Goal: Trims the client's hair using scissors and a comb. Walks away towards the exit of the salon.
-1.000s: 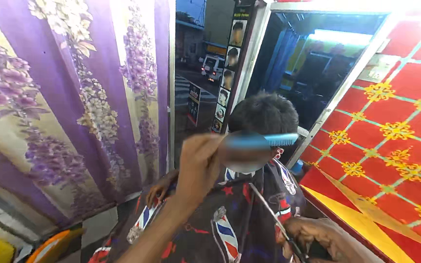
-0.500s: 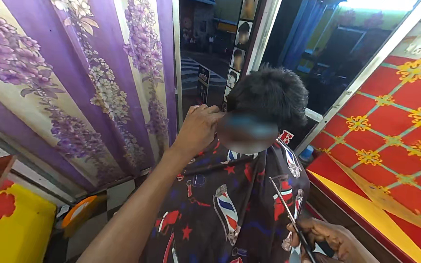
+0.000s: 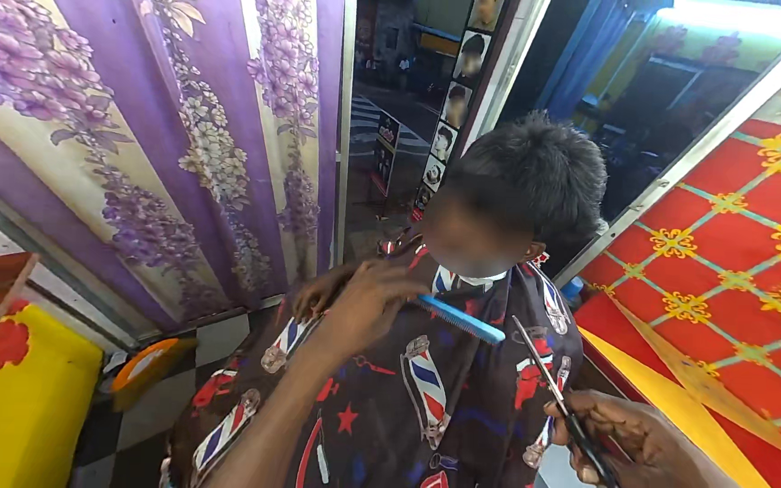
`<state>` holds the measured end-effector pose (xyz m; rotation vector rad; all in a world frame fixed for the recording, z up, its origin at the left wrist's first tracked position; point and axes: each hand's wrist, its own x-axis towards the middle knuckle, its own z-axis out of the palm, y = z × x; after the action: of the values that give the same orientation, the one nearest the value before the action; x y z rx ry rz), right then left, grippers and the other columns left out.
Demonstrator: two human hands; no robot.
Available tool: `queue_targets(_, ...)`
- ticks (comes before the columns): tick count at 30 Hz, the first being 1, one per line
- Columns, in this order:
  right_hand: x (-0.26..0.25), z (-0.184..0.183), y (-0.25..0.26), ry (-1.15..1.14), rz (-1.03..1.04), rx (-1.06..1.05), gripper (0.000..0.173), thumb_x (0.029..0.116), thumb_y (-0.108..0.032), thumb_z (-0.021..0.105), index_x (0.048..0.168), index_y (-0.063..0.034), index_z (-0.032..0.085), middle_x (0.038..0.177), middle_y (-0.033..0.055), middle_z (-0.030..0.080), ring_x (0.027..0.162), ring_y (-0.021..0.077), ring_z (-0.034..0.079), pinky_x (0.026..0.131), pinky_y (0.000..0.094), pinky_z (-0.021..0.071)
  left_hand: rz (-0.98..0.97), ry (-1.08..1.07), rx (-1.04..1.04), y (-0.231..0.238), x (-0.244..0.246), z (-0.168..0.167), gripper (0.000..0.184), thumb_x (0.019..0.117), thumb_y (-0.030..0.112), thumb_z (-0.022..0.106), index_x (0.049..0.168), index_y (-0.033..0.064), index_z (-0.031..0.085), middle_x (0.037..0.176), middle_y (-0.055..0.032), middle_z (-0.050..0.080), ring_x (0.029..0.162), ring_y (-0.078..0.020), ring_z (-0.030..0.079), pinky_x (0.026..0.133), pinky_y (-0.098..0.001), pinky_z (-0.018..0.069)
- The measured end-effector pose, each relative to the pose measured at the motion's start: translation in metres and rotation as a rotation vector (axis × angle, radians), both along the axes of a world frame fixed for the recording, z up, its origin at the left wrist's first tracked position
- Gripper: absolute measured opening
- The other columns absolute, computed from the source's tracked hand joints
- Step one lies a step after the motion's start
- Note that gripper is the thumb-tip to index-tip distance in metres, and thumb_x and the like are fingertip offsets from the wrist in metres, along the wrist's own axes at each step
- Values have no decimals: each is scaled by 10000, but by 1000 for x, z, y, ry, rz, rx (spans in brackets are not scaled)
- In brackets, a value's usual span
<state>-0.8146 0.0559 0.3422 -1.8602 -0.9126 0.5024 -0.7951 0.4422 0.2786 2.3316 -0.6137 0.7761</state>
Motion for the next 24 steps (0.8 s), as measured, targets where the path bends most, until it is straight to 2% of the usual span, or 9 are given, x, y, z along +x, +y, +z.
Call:
queue_targets(4, 15, 11, -8, 6, 27, -6, 413, 886, -164, 790, 1282, -137, 676, 1092, -20, 747, 909, 94, 721, 837, 278, 616, -65, 239, -296, -17, -45, -74, 238, 996, 88, 574, 1126, 124, 770, 1051, -65, 740, 997, -243, 694, 921, -536, 538)
queue_targets(6, 23, 16, -11, -24, 27, -7, 412, 885, -227, 798, 1275, -173, 679, 1086, -26, 742, 910, 91, 716, 830, 264, 614, -74, 279, -403, -25, -62, -110, 223, 1009, 120, 574, 1115, 114, 770, 1039, -56, 743, 966, -196, 704, 897, -460, 573)
queue_targets(8, 29, 24, -12, -34, 32, 23, 402, 886, -225, 797, 1272, -205, 687, 1074, -31, 746, 891, 80, 720, 802, 238, 616, -50, 284, -452, -25, -67, -120, 223, 1015, 137, 572, 1119, 132, 769, 1053, -33, 745, 981, -171, 699, 913, -453, 564)
queue_targets(10, 32, 32, -10, 12, 83, 108, 401, 904, -200, 782, 1293, -213, 686, 1082, -28, 742, 879, 62, 718, 773, 207, 613, 49, 135, -471, -21, -55, -94, 230, 990, 96, 569, 1106, 120, 767, 1019, -35, 743, 937, -173, 699, 867, -465, 569)
queue_targets(12, 30, 41, -4, 57, 109, 172, 389, 918, -192, 770, 1297, -202, 686, 1084, -24, 742, 875, 56, 720, 747, 193, 614, 180, -84, -467, -15, -33, -45, 211, 991, 116, 577, 1110, 120, 751, 1029, -26, 729, 953, -167, 688, 871, -449, 566)
queue_targets(15, 32, 48, 6, 42, 126, 156, 397, 925, -205, 763, 1312, -200, 675, 1086, -28, 739, 871, 49, 715, 736, 185, 609, 225, -346, -431, -6, 1, 47, 206, 1009, 115, 599, 1141, 78, 752, 1089, -82, 734, 1048, -231, 671, 983, -499, 496)
queue_targets(18, 33, 56, 11, 23, 109, 49, 403, 913, -239, 774, 1305, -206, 687, 1074, -32, 743, 858, 44, 717, 728, 179, 607, 207, -526, -230, -5, 39, 119, 237, 1021, 103, 558, 1141, 113, 762, 1067, -93, 739, 1057, -268, 675, 1027, -525, 442)
queue_targets(21, 33, 66, 12, -24, 102, -51, 409, 895, -292, 789, 1289, -230, 698, 1043, -35, 752, 847, 47, 716, 741, 186, 604, 151, -511, -22, -4, 75, 154, 297, 1028, 82, 486, 1161, 140, 745, 1050, -92, 724, 1055, -289, 661, 1054, -535, 390)
queue_targets(24, 34, 72, 10, -27, 118, -86, 409, 900, -270, 786, 1297, -236, 694, 1058, -37, 750, 854, 50, 719, 753, 194, 611, 102, -353, 116, 4, 89, 146, 319, 1017, 44, 492, 1165, 175, 742, 1056, -87, 712, 1096, -294, 639, 1106, -520, 361)
